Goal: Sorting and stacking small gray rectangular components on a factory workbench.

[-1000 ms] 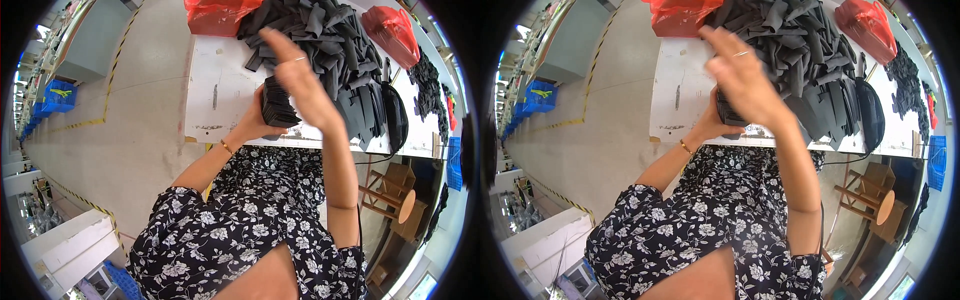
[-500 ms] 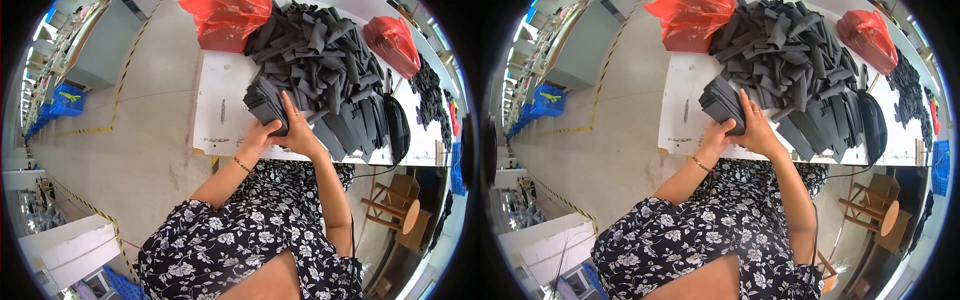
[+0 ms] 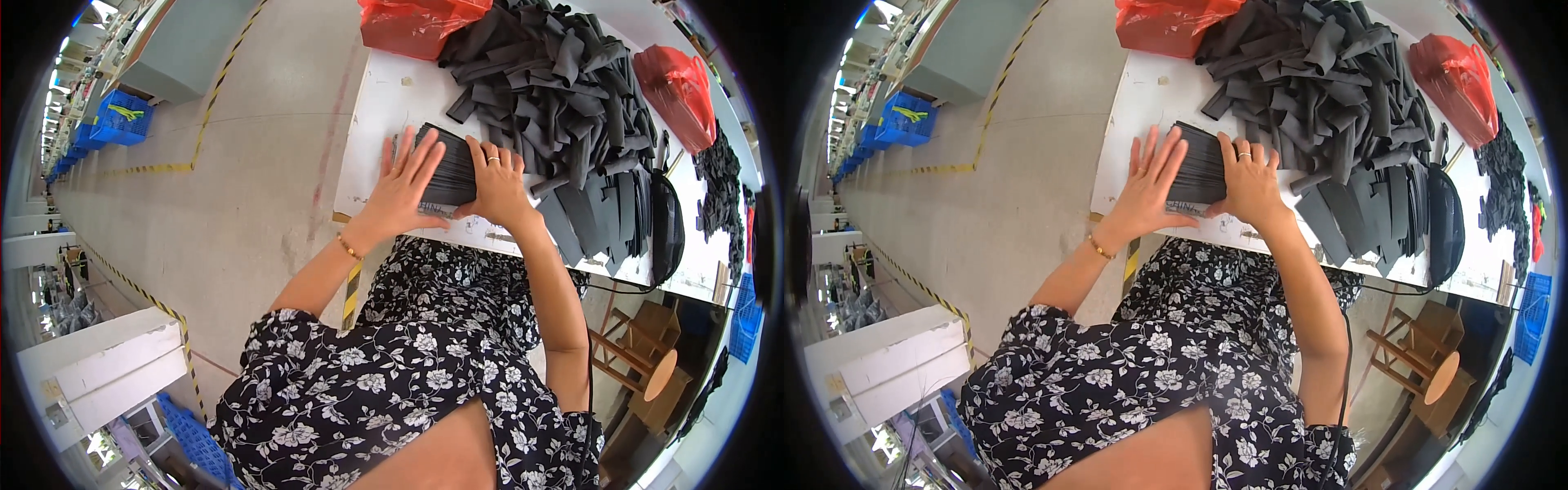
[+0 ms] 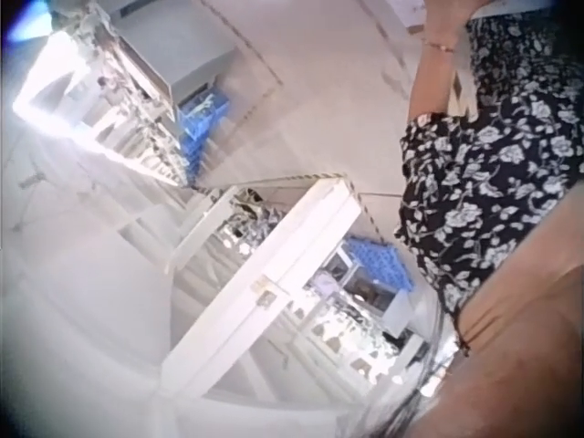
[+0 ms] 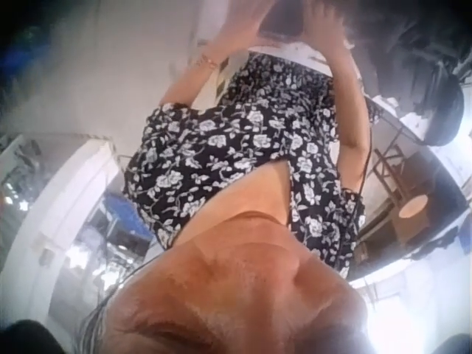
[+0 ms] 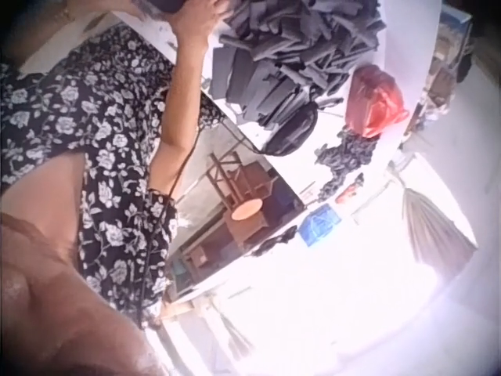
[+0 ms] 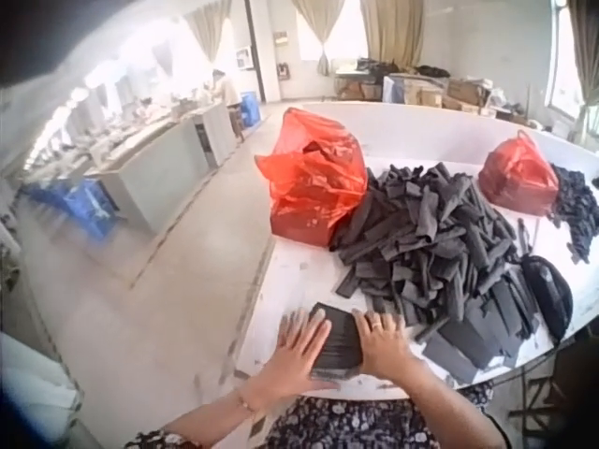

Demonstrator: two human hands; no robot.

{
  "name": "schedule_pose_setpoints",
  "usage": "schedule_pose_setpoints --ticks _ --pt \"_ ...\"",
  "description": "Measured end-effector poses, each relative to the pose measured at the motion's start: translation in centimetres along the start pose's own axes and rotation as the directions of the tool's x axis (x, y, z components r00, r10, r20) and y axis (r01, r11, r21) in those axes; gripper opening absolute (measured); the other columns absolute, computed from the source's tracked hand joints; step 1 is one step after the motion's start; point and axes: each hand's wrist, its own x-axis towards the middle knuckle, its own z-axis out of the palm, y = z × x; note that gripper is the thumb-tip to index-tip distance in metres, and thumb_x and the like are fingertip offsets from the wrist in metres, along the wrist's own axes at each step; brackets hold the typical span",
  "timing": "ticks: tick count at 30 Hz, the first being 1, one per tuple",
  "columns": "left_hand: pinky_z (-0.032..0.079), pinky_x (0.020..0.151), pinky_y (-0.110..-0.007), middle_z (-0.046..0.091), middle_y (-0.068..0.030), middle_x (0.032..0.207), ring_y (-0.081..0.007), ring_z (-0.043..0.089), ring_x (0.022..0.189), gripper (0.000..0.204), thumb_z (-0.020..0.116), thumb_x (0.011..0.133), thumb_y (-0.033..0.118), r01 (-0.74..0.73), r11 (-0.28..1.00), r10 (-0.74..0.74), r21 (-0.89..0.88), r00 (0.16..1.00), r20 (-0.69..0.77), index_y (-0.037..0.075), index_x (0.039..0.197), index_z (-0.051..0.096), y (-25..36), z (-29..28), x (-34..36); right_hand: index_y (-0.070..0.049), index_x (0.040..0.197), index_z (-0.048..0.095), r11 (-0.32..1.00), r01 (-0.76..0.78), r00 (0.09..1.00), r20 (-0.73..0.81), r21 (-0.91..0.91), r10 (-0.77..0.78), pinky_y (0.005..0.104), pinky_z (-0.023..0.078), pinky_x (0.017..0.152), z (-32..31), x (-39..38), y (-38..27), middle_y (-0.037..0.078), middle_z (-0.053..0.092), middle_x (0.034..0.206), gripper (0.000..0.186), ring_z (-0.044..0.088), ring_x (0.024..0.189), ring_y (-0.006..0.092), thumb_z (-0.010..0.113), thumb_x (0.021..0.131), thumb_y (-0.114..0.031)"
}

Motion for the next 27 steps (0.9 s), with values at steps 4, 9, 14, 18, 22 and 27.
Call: schedule_pose_setpoints --ticks 4,9,14,18,22,27 --pt "0.014 0.111 -0.069 0.015 -0.0132 0.159 -0.0404 0.005 0.147 0.121 0.081 0.058 0.055 -0.006 0.991 -0.001 0.136 0.999 0.046 0.006 0.152 0.022 -1.7 1.2 0.9 -0.002 0.146 0.027 0.998 0.048 0.999 -0.006 0.034 -0.048 0.0553 0.027 0.106 0.7 0.1 -0.2 0.018 0.045 0.135 0.128 0.041 0.128 0.0354 0.091 0.045 -0.046" --pt "0.014 0.113 -0.066 0.014 -0.0131 0.160 -0.0412 0.008 0.147 0.115 0.084 0.058 0.047 -0.072 0.990 0.045 0.120 0.976 0.211 0.011 0.151 0.026 -1.9 -0.5 1.4 0.001 0.131 0.040 0.983 0.105 0.993 -0.073 0.152 -0.095 0.0449 0.040 0.094 1.4 0.1 0.0 0.019 0.054 0.119 0.093 0.050 0.112 0.0367 0.088 0.057 -0.028" --pt "0.025 0.113 -0.058 0.034 -0.0130 0.150 -0.0367 0.025 0.142 0.104 0.087 0.058 0.028 -0.103 0.982 0.072 0.158 0.979 0.190 0.015 0.147 0.036 -5.3 -2.8 2.8 0.000 0.124 0.046 0.964 0.253 0.960 -0.146 0.087 -0.239 0.0436 0.043 0.089 2.6 3.2 -2.1 0.016 0.058 0.111 0.081 0.054 0.105 0.0345 0.087 0.059 -0.024" --pt "0.046 0.097 -0.039 0.055 -0.0101 0.115 -0.0315 0.051 0.109 0.079 0.085 0.058 0.011 0.057 0.994 -0.046 -0.088 0.991 0.129 0.012 0.130 0.052 -12.2 -3.6 4.8 -0.003 0.121 0.049 0.953 0.300 0.906 -0.321 0.030 -0.275 0.0422 0.043 0.086 3.6 11.4 -3.2 0.013 0.059 0.106 0.075 0.055 0.103 0.0319 0.087 0.060 -0.026" --pt "0.042 0.101 -0.042 0.052 -0.0090 0.123 -0.0319 0.048 0.117 0.088 0.085 0.054 0.005 0.101 0.992 -0.097 -0.074 0.994 0.059 0.014 0.135 0.050 -16.3 -5.1 8.3 -0.006 0.125 0.048 0.964 0.266 0.900 -0.352 -0.022 -0.257 0.0418 0.043 0.089 1.7 17.3 -3.5 0.012 0.058 0.112 0.077 0.054 0.106 0.0321 0.087 0.062 -0.025" --pt "0.036 0.107 -0.045 0.043 -0.0104 0.133 -0.0323 0.040 0.127 0.090 0.088 0.058 0.020 0.074 0.990 -0.074 0.120 0.997 -0.004 0.019 0.138 0.047 -18.8 -2.2 10.5 -0.002 0.135 0.043 0.982 0.174 0.952 -0.242 -0.079 -0.188 0.0473 0.043 0.090 3.3 20.5 -0.2 0.015 0.053 0.120 0.095 0.051 0.109 0.0337 0.085 0.060 -0.044"
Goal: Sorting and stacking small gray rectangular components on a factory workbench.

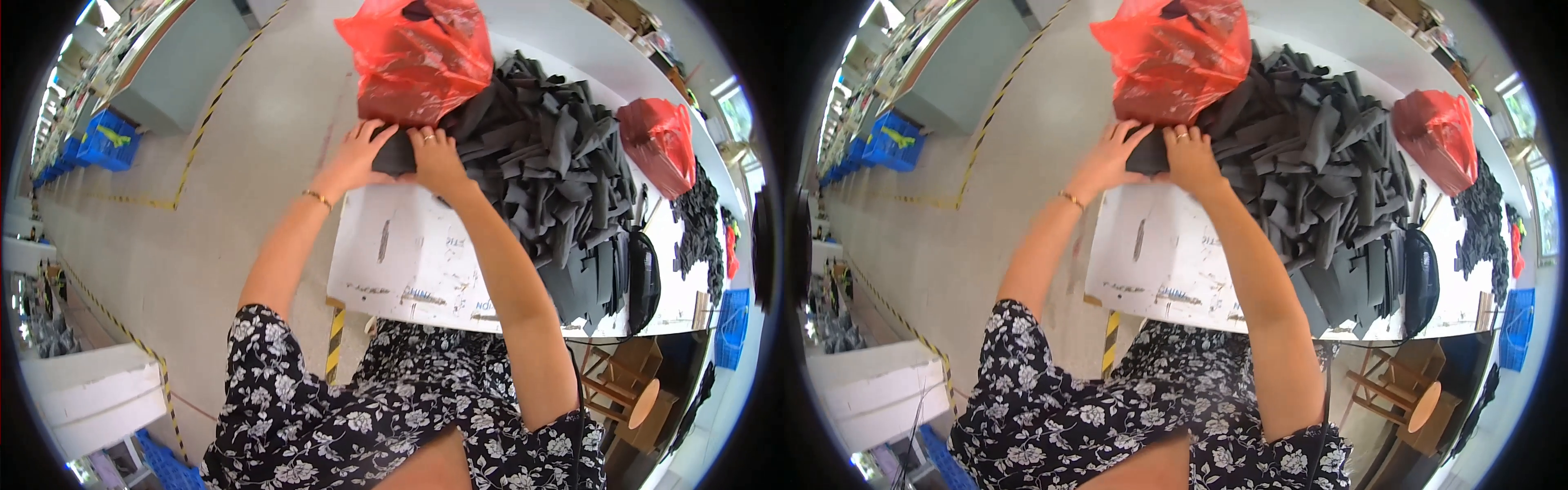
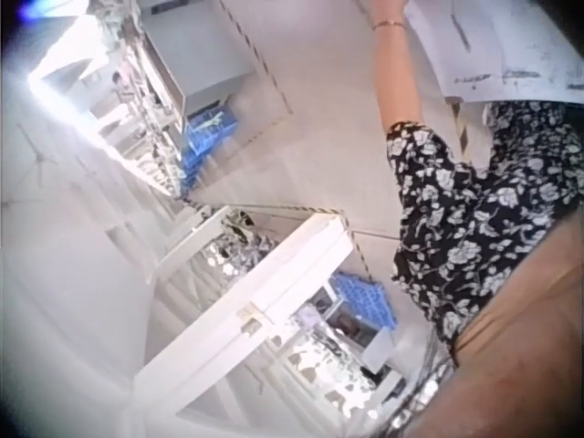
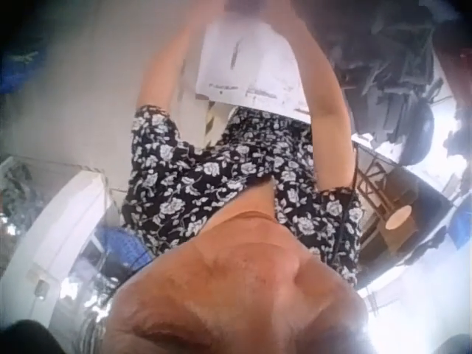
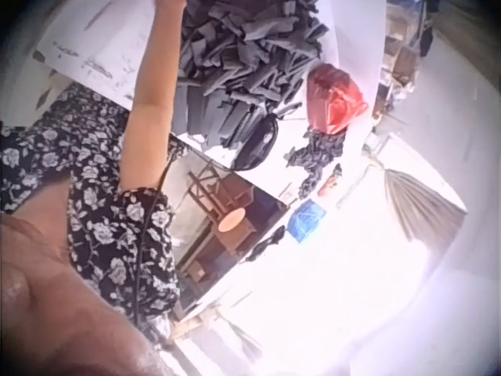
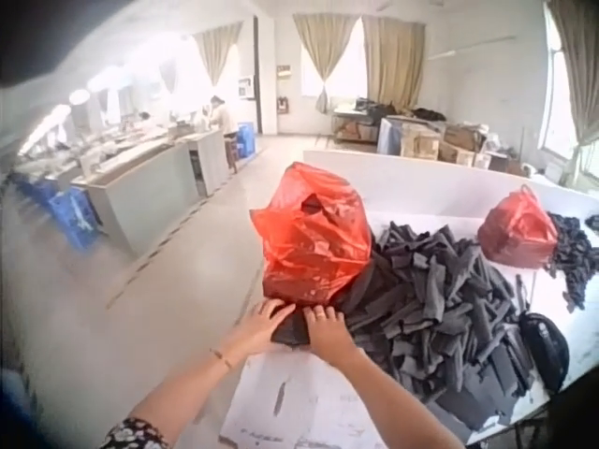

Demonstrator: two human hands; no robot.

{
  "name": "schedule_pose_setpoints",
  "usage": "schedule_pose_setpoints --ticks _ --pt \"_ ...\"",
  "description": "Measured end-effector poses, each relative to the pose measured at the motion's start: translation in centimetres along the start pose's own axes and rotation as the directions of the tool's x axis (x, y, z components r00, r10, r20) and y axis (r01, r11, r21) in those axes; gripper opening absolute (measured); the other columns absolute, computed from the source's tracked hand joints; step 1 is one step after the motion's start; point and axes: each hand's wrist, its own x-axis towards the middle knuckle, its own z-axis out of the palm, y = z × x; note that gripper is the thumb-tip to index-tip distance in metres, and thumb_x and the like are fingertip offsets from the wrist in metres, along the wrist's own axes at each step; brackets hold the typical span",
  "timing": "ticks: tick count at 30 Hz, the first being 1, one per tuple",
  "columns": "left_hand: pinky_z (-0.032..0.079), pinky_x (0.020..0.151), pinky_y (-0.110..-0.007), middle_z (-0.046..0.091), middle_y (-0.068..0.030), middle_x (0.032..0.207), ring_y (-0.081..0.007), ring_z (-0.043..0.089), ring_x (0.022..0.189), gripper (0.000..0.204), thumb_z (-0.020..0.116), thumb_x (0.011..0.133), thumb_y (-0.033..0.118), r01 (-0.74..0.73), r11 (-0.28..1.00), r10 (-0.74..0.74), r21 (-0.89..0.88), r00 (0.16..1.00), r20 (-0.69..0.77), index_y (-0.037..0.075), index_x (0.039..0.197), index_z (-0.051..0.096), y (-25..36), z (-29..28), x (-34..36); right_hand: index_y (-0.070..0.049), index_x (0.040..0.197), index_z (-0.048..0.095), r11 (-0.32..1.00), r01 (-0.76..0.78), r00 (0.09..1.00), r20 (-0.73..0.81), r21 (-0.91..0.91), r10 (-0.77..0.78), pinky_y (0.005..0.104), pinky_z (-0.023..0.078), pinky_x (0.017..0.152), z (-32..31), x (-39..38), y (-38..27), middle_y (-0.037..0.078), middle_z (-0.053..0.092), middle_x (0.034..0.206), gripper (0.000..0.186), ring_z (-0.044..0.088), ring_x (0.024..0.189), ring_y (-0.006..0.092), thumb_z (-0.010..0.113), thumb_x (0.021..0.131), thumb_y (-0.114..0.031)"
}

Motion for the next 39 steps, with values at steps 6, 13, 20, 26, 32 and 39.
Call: schedule_pose_setpoints --ticks 6,13,20,26,32,39 --pt "0.031 0.109 -0.050 0.038 -0.0096 0.139 -0.0323 0.036 0.131 0.091 0.090 0.057 0.025 0.108 0.987 -0.109 0.122 0.994 0.000 0.014 0.137 0.047 1.8 -0.5 0.4 -0.001 0.127 0.051 0.990 0.032 0.949 -0.307 -0.138 -0.074 0.0477 0.044 0.090 -3.2 -4.5 -1.9 0.014 0.057 0.118 0.069 0.053 0.108 0.0321 0.079 0.073 -0.032" --pt "0.021 0.112 -0.063 0.023 -0.0097 0.156 -0.0366 0.015 0.146 0.122 0.093 0.050 0.030 0.057 0.984 -0.081 0.167 0.987 0.140 0.020 0.151 0.027 5.6 -1.1 -0.5 -0.003 0.109 0.064 0.922 -0.127 0.943 -0.242 0.366 0.226 0.0344 0.051 0.073 -7.3 -18.6 0.2 0.012 0.065 0.098 0.026 0.064 0.090 0.0264 0.069 0.084 -0.007" --pt "0.029 0.111 -0.050 0.036 -0.0114 0.149 -0.0380 0.026 0.141 0.088 0.086 0.063 0.016 -0.141 0.987 0.138 -0.072 0.989 -0.048 0.016 0.142 0.045 12.1 -0.7 -0.6 0.000 0.103 0.068 0.380 -0.544 0.519 -0.056 0.748 0.853 0.0232 0.049 0.062 -13.4 -30.9 6.7 0.003 0.065 0.079 0.013 0.060 0.068 0.0082 0.062 0.092 -0.005" --pt "0.050 0.060 -0.031 0.063 -0.0076 0.071 -0.0205 0.062 0.061 0.016 0.075 0.084 0.016 0.118 0.565 -0.203 -0.816 0.979 0.001 0.002 0.086 0.068 26.7 6.2 3.5 0.003 0.105 0.066 0.309 -0.522 0.321 -0.153 0.795 0.935 0.0235 0.049 0.061 -13.8 -34.5 10.1 0.005 0.068 0.082 0.018 0.061 0.066 0.0088 0.062 0.092 -0.009" --pt "0.045 0.052 -0.035 0.061 -0.0067 0.060 -0.0236 0.058 0.052 0.035 0.075 0.084 0.036 0.085 0.757 -0.214 -0.648 0.969 -0.122 0.004 0.078 0.061 36.1 10.8 7.1 0.001 0.090 0.064 0.208 -0.599 0.145 -0.151 0.773 0.978 0.0339 0.052 0.064 -12.0 -30.9 13.5 0.013 0.069 0.079 0.033 0.067 0.070 0.0228 0.069 0.087 -0.032" --pt "0.047 0.056 -0.021 0.064 -0.0021 0.069 -0.0057 0.060 0.061 0.028 0.067 0.093 0.027 0.344 0.407 -0.260 -0.846 0.932 0.253 0.000 0.087 0.067 36.4 11.0 4.8 -0.004 0.101 0.062 0.407 -0.737 0.214 -0.386 0.540 0.898 0.0436 0.052 0.074 -8.6 -29.3 15.0 0.015 0.069 0.088 0.025 0.067 0.083 0.0345 0.068 0.083 -0.021"
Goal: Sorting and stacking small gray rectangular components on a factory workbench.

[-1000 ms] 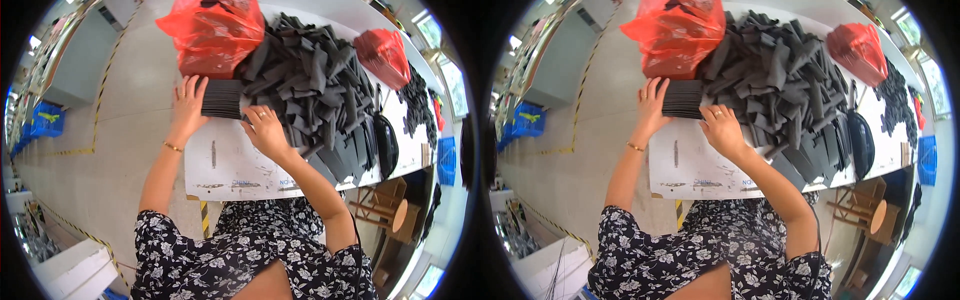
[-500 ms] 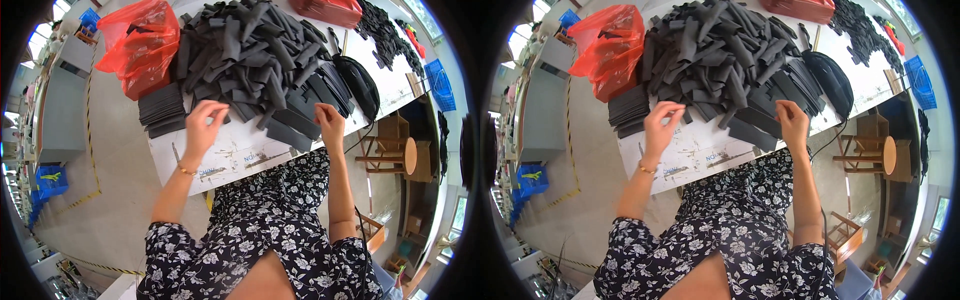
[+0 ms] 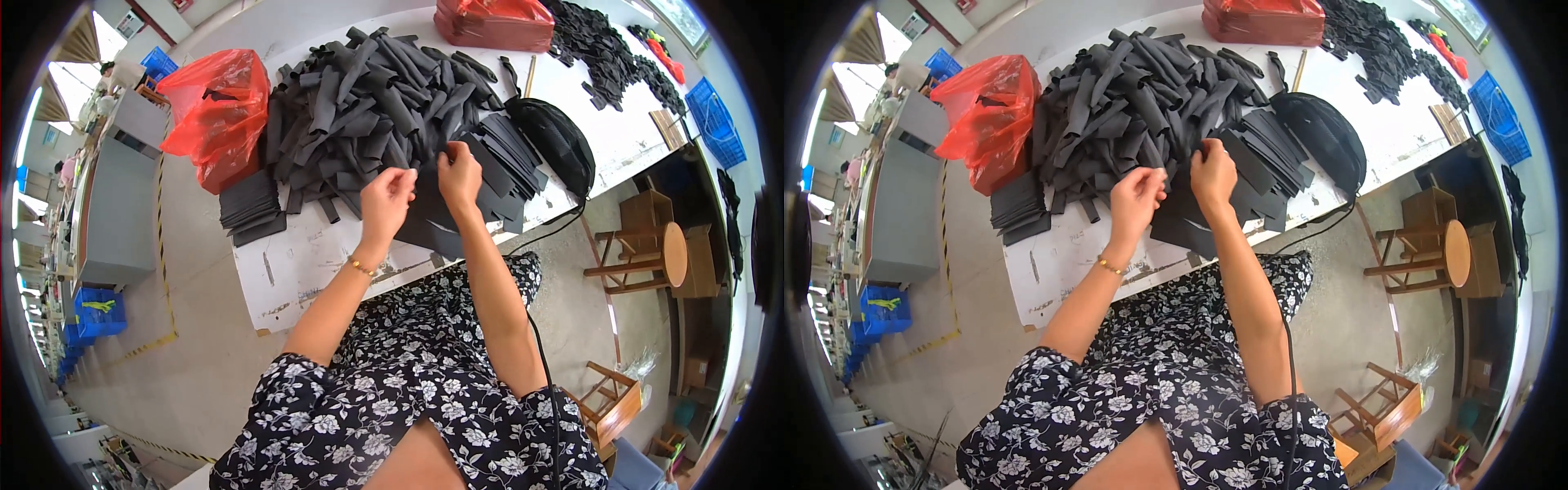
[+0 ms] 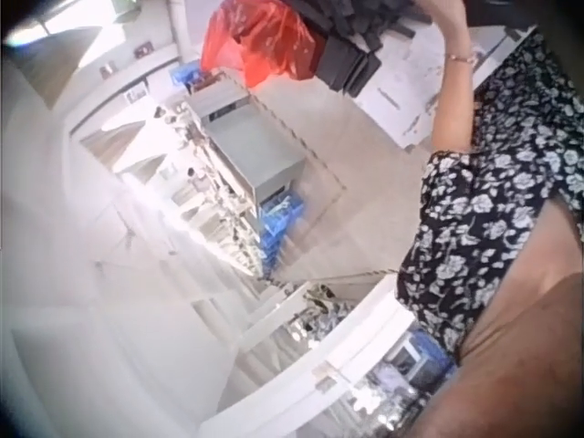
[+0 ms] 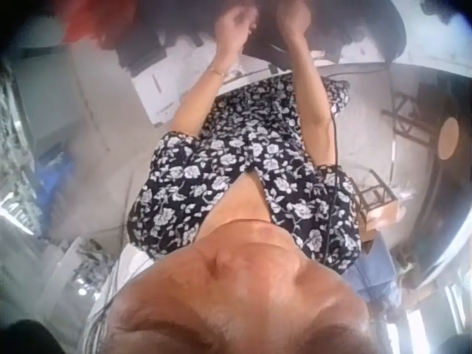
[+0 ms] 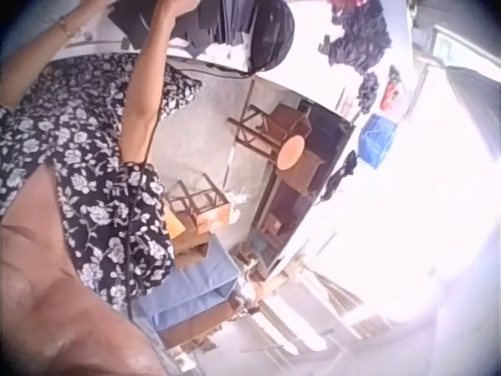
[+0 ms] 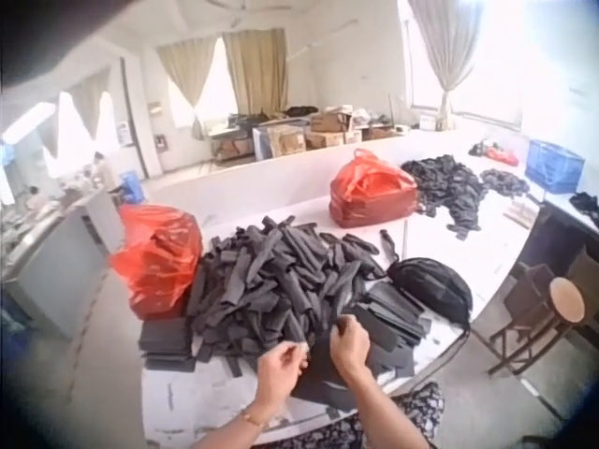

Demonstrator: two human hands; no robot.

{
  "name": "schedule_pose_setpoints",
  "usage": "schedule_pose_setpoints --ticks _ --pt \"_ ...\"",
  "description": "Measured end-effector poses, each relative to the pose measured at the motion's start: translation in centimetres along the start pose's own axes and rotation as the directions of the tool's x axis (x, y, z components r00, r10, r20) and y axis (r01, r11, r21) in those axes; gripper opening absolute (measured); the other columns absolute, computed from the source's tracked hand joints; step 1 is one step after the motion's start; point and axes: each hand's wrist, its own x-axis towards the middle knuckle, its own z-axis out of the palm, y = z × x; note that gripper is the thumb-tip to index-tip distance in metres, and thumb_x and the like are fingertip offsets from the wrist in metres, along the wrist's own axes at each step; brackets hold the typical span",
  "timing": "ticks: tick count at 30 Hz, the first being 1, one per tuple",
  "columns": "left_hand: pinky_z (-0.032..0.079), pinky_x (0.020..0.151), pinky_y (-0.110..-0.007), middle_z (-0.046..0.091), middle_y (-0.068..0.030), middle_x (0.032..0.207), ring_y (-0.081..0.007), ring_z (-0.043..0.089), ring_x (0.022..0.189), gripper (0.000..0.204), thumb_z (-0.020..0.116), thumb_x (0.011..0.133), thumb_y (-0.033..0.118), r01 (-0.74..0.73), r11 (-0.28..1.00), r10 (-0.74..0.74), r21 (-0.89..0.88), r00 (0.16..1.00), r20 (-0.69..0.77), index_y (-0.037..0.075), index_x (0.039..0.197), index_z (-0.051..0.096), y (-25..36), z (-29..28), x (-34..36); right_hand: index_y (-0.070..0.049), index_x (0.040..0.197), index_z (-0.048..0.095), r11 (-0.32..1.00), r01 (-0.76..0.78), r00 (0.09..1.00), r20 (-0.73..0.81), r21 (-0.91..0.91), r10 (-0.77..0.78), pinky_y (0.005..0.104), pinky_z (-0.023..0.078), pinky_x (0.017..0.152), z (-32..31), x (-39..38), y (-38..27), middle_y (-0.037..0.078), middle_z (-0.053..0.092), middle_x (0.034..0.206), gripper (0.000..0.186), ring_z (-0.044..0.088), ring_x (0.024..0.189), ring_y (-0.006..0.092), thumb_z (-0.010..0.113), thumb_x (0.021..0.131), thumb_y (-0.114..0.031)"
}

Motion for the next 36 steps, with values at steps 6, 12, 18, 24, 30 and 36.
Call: schedule_pose_setpoints --ticks 6,12,18,24,30,36 --pt "0.054 0.064 -0.024 0.066 -0.0023 0.081 -0.0097 0.062 0.068 0.029 0.068 0.092 0.028 0.100 0.901 -0.116 -0.422 0.993 -0.012 -0.001 0.094 0.066 -0.3 -2.2 -4.0 -0.007 0.100 0.067 0.914 0.348 0.887 0.242 0.210 -0.393 0.0381 0.052 0.066 -7.8 -9.5 -3.4 0.012 0.064 0.085 0.017 0.064 0.075 0.0328 0.068 0.083 -0.007" --pt "0.058 0.079 -0.038 0.069 -0.0127 0.100 -0.0263 0.069 0.091 0.026 0.059 0.098 0.021 0.282 0.801 -0.287 -0.529 0.955 0.075 -0.001 0.112 0.061 -4.7 -5.2 -5.4 -0.007 0.110 0.064 0.941 0.335 0.876 0.351 0.053 -0.332 0.0399 0.051 0.070 -8.9 -11.0 -0.1 0.012 0.063 0.096 0.034 0.061 0.083 0.0306 0.075 0.078 -0.013" --pt "0.055 0.089 -0.050 0.061 -0.0244 0.117 -0.0407 0.065 0.103 0.028 0.044 0.103 0.021 0.355 0.585 -0.247 -0.729 0.935 0.257 -0.001 0.118 0.052 -4.0 -6.7 -6.2 0.003 0.105 0.064 0.493 0.829 0.551 0.541 -0.264 -0.636 0.0377 0.046 0.080 -6.6 -12.0 1.6 0.012 0.059 0.094 0.028 0.055 0.094 0.0274 0.060 0.086 -0.017" --pt "0.057 0.085 -0.049 0.064 -0.0195 0.109 -0.0362 0.065 0.100 0.020 0.051 0.099 0.009 0.332 0.567 -0.268 -0.754 0.940 0.213 -0.003 0.115 0.052 -4.1 -8.1 -7.3 -0.003 0.089 0.064 0.371 0.923 0.338 0.673 -0.101 -0.658 0.0382 0.047 0.080 -6.7 -11.4 1.5 0.010 0.060 0.095 0.016 0.055 0.092 0.0267 0.058 0.077 -0.011" --pt "0.057 0.088 -0.039 0.067 -0.0106 0.103 -0.0202 0.066 0.094 0.018 0.063 0.093 0.011 0.294 0.569 -0.364 -0.768 0.928 0.086 -0.001 0.106 0.060 -5.6 -9.8 -6.8 -0.001 0.107 0.065 0.924 0.334 0.853 0.357 0.185 -0.380 0.0369 0.052 0.083 -8.6 -7.5 0.3 0.015 0.066 0.105 0.028 0.064 0.093 0.0324 0.057 0.081 0.009" --pt "0.059 0.087 -0.041 0.067 -0.0156 0.104 -0.0259 0.068 0.094 0.023 0.065 0.093 0.018 0.292 0.407 -0.425 -0.866 0.899 0.103 -0.003 0.102 0.061 -5.3 -10.3 -6.6 -0.002 0.119 0.046 0.897 0.104 0.845 0.437 0.429 -0.307 0.0271 0.044 0.081 -10.3 -11.1 -4.3 0.009 0.053 0.099 0.039 0.050 0.088 0.0155 0.069 0.088 -0.009"
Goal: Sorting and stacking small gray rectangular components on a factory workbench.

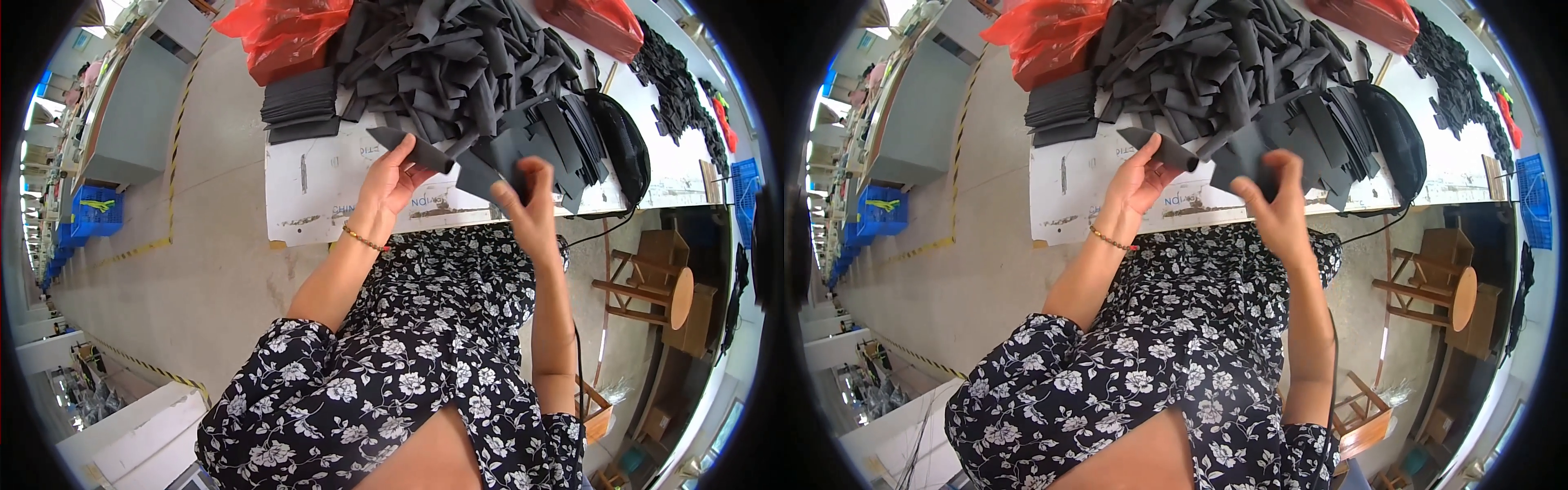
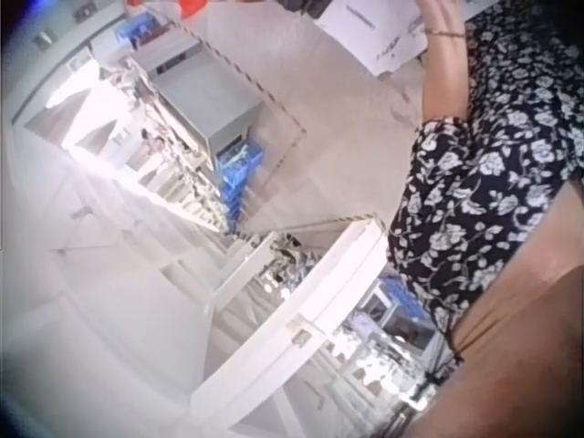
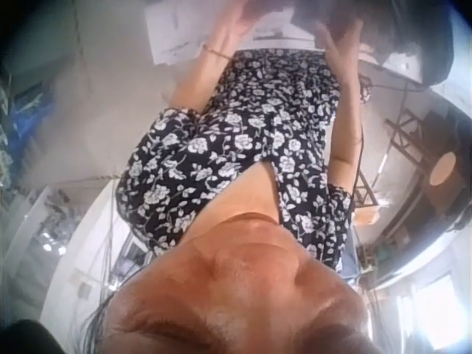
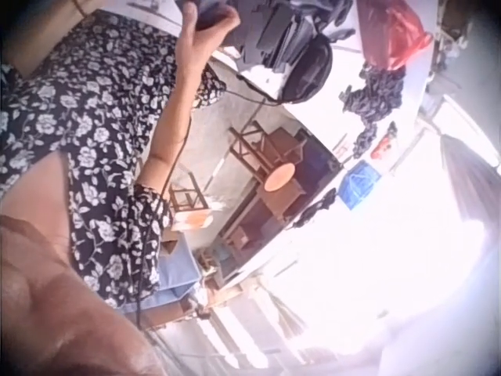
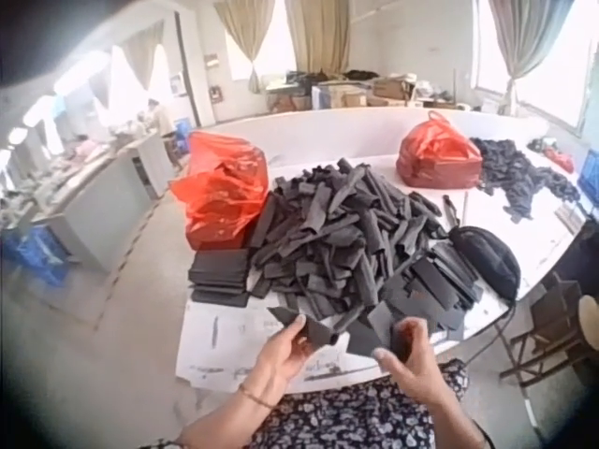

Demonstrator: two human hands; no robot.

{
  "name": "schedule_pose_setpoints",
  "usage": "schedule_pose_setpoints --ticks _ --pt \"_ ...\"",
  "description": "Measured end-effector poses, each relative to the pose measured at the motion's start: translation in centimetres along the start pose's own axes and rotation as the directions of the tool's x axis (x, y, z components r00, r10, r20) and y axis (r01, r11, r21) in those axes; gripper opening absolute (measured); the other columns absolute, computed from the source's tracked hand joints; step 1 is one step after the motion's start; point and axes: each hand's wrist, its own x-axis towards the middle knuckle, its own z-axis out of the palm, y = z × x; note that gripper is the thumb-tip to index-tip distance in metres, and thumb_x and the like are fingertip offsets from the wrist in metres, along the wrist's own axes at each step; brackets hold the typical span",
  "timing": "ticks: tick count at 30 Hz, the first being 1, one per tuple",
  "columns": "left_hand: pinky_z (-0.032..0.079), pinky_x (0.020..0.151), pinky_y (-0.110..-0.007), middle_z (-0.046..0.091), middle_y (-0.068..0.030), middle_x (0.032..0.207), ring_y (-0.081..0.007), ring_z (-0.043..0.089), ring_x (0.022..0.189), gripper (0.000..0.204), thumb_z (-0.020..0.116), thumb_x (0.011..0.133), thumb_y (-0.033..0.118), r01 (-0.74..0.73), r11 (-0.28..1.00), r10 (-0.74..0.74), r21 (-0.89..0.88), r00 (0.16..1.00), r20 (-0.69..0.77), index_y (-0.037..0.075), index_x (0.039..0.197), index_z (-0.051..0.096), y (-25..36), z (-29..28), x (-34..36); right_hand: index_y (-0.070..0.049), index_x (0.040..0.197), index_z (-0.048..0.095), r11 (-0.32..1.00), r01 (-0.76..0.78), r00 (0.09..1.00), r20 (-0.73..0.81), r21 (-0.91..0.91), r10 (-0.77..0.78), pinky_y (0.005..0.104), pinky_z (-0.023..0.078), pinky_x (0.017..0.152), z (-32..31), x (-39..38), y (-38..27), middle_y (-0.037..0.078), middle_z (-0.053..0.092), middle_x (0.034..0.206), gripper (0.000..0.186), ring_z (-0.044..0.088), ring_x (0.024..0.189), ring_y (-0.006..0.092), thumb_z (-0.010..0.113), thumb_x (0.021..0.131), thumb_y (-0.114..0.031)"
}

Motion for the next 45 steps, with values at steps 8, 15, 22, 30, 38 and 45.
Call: schedule_pose_setpoints --ticks 8,15,22,30,38,45 --pt "0.059 0.088 -0.043 0.066 -0.0216 0.110 -0.0312 0.067 0.098 0.028 0.064 0.094 0.020 -0.019 0.999 0.014 0.039 0.994 0.109 -0.005 0.106 0.058 0.4 1.2 -0.9 -0.001 0.110 0.055 0.896 0.316 0.948 0.140 -0.313 -0.286 0.0396 0.046 0.085 0.8 -1.9 -1.2 0.015 0.059 0.101 0.031 0.056 0.096 0.0349 0.070 0.083 -0.005" --pt "0.058 0.089 -0.041 0.065 -0.0209 0.113 -0.0275 0.066 0.102 0.023 0.062 0.095 0.016 -0.027 0.990 0.005 0.141 0.988 0.154 0.001 0.111 0.057 0.0 1.8 -1.2 -0.007 0.111 0.067 0.840 0.378 0.925 0.121 -0.388 -0.361 0.0369 0.042 0.078 0.4 -1.2 -2.4 0.006 0.062 0.094 0.032 0.056 0.086 0.0252 0.072 0.079 -0.008" --pt "0.056 0.091 -0.043 0.061 -0.0242 0.119 -0.0298 0.065 0.107 0.029 0.058 0.097 0.013 0.051 0.993 -0.078 0.109 0.963 0.259 0.003 0.123 0.051 0.1 2.4 -2.1 -0.009 0.103 0.071 0.650 0.472 0.855 0.129 -0.595 -0.503 0.0340 0.041 0.077 -0.3 -0.7 -2.4 -0.001 0.062 0.090 0.027 0.056 0.080 0.0184 0.072 0.076 -0.007" --pt "0.057 0.091 -0.045 0.059 -0.0244 0.120 -0.0320 0.063 0.109 0.046 0.055 0.098 0.010 -0.190 0.965 0.139 0.182 0.955 0.262 0.001 0.137 0.033 -1.7 5.3 -4.9 -0.006 0.119 0.062 0.576 0.470 0.827 0.106 -0.669 -0.552 0.0373 0.042 0.079 1.8 -0.8 -3.2 0.005 0.059 0.097 0.043 0.057 0.084 0.0226 0.073 0.078 -0.012" --pt "0.048 0.096 -0.041 0.069 -0.0132 0.092 -0.0296 0.061 0.112 0.029 0.055 0.099 0.031 -0.234 0.971 0.190 0.052 0.883 0.430 0.004 0.108 0.060 -1.8 5.8 -3.5 -0.004 0.119 0.051 0.846 0.325 0.945 0.114 -0.423 -0.306 0.0454 0.046 0.085 3.6 -2.8 -3.6 0.018 0.054 0.114 0.052 0.055 0.104 0.0370 0.075 0.073 -0.003" --pt "0.048 0.094 -0.037 0.069 -0.0115 0.095 -0.0237 0.063 0.105 0.030 0.052 0.101 0.030 -0.105 0.990 0.128 -0.090 0.944 0.306 0.002 0.102 0.061 -4.0 6.1 -4.8 -0.002 0.108 0.050 0.881 0.368 0.929 0.164 -0.296 -0.333 0.0451 0.049 0.082 4.4 -1.1 -3.7 0.020 0.054 0.108 0.040 0.056 0.099 0.0398 0.071 0.075 0.003"
